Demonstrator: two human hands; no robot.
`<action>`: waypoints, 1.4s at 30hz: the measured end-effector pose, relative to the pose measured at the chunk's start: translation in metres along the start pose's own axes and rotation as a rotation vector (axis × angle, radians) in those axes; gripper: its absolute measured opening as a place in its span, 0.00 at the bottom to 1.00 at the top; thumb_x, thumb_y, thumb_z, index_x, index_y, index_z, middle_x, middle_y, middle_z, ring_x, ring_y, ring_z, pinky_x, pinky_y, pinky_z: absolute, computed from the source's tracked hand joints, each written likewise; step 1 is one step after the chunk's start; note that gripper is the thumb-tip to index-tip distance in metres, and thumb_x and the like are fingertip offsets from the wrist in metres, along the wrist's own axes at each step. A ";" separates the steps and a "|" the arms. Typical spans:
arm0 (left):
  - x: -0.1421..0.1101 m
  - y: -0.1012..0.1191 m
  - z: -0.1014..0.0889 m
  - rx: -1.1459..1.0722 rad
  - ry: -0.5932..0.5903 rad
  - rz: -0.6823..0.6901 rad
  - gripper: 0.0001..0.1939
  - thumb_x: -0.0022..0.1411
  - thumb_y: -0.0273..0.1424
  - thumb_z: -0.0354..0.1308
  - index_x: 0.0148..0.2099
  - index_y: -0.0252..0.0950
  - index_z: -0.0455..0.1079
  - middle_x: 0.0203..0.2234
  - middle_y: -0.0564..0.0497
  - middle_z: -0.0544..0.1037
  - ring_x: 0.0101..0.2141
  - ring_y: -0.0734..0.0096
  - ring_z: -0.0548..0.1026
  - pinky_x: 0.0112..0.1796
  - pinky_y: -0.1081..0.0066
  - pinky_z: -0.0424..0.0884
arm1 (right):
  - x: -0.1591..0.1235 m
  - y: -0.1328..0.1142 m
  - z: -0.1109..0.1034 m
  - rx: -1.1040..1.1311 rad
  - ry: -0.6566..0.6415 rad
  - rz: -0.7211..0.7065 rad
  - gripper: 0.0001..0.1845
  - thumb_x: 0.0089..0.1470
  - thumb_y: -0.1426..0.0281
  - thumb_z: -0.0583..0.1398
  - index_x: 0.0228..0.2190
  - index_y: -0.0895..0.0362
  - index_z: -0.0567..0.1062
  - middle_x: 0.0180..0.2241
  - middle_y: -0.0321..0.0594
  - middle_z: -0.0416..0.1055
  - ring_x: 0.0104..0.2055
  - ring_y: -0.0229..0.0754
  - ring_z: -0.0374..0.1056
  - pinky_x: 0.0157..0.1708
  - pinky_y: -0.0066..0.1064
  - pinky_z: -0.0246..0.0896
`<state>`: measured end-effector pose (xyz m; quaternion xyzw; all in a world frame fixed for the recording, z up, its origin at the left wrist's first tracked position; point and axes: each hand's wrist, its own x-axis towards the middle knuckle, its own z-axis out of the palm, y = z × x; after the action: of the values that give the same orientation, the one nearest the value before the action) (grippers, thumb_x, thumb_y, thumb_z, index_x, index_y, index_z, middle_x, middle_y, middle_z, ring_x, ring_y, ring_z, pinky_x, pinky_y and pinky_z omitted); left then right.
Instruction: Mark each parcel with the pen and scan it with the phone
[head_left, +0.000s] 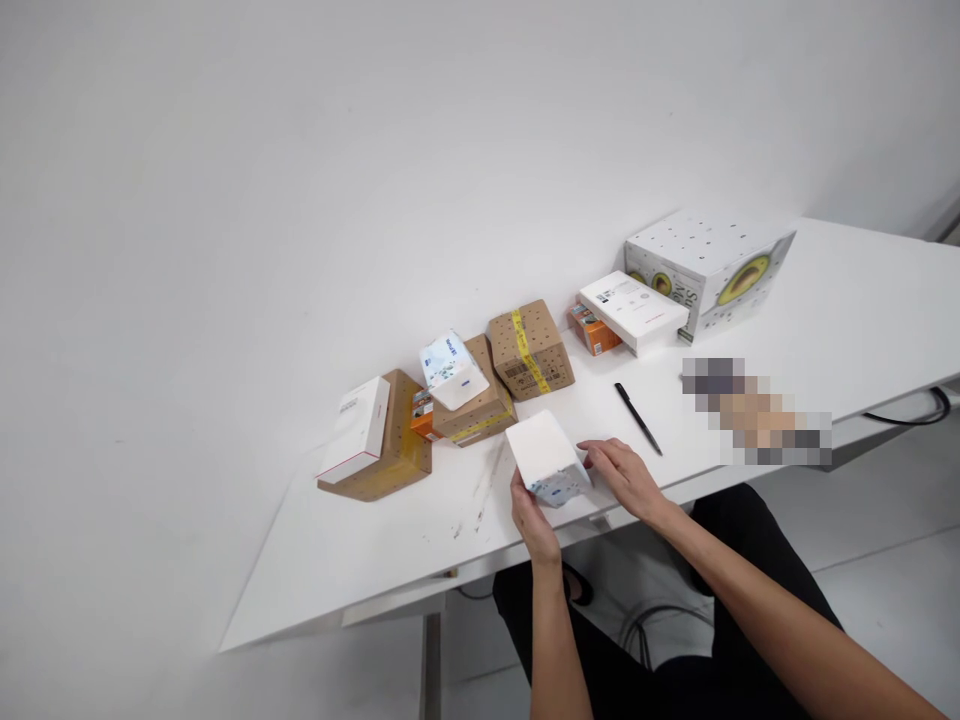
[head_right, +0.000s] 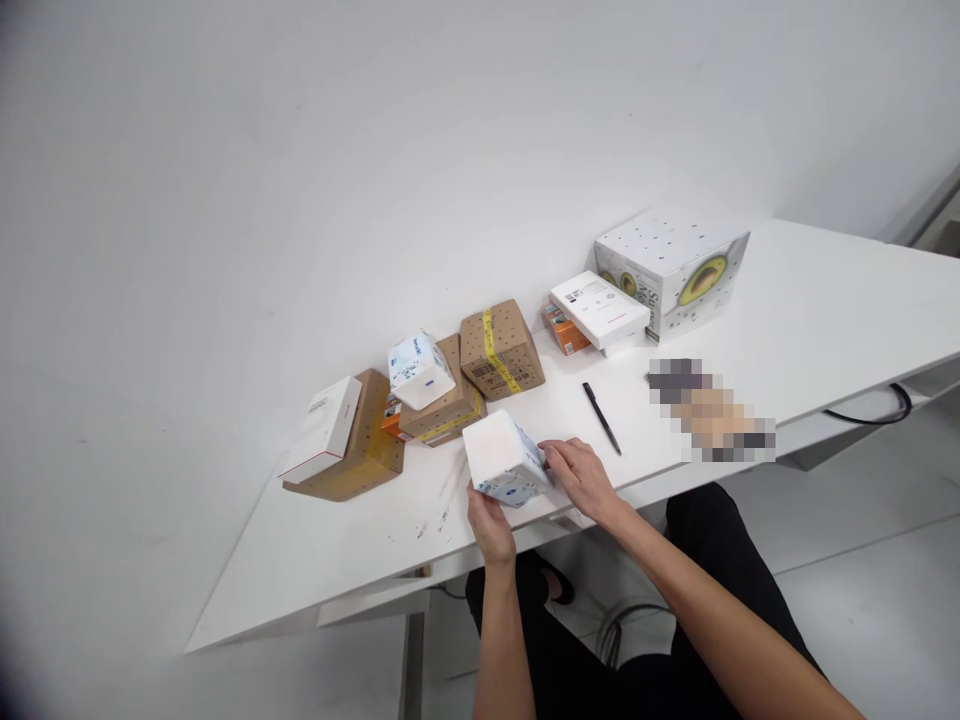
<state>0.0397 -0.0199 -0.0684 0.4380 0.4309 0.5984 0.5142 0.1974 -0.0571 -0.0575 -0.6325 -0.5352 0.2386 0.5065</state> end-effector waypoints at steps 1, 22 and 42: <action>0.000 -0.003 -0.001 -0.006 0.003 -0.005 0.34 0.59 0.55 0.50 0.53 0.32 0.69 0.48 0.41 0.75 0.52 0.58 0.71 0.51 0.65 0.66 | 0.000 0.000 -0.001 0.000 -0.007 -0.004 0.23 0.63 0.58 0.46 0.43 0.53 0.76 0.32 0.39 0.77 0.41 0.47 0.69 0.45 0.41 0.61; -0.012 0.066 0.015 0.737 -0.158 0.689 0.15 0.62 0.34 0.57 0.51 0.39 0.71 0.56 0.40 0.61 0.57 0.55 0.63 0.53 0.58 0.64 | 0.039 0.010 -0.069 -0.673 -0.012 0.530 0.12 0.52 0.63 0.58 0.33 0.59 0.72 0.32 0.56 0.73 0.34 0.57 0.72 0.31 0.42 0.61; -0.018 0.064 0.026 0.910 -0.279 0.700 0.17 0.66 0.28 0.51 0.56 0.41 0.68 0.55 0.40 0.65 0.55 0.56 0.64 0.52 0.56 0.66 | 0.034 -0.102 -0.020 0.308 0.175 -0.019 0.10 0.57 0.61 0.51 0.33 0.53 0.66 0.22 0.35 0.69 0.21 0.37 0.64 0.23 0.29 0.61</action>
<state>0.0512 -0.0430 -0.0014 0.8054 0.4022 0.4240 0.0983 0.1807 -0.0427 0.0494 -0.5606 -0.4523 0.2570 0.6442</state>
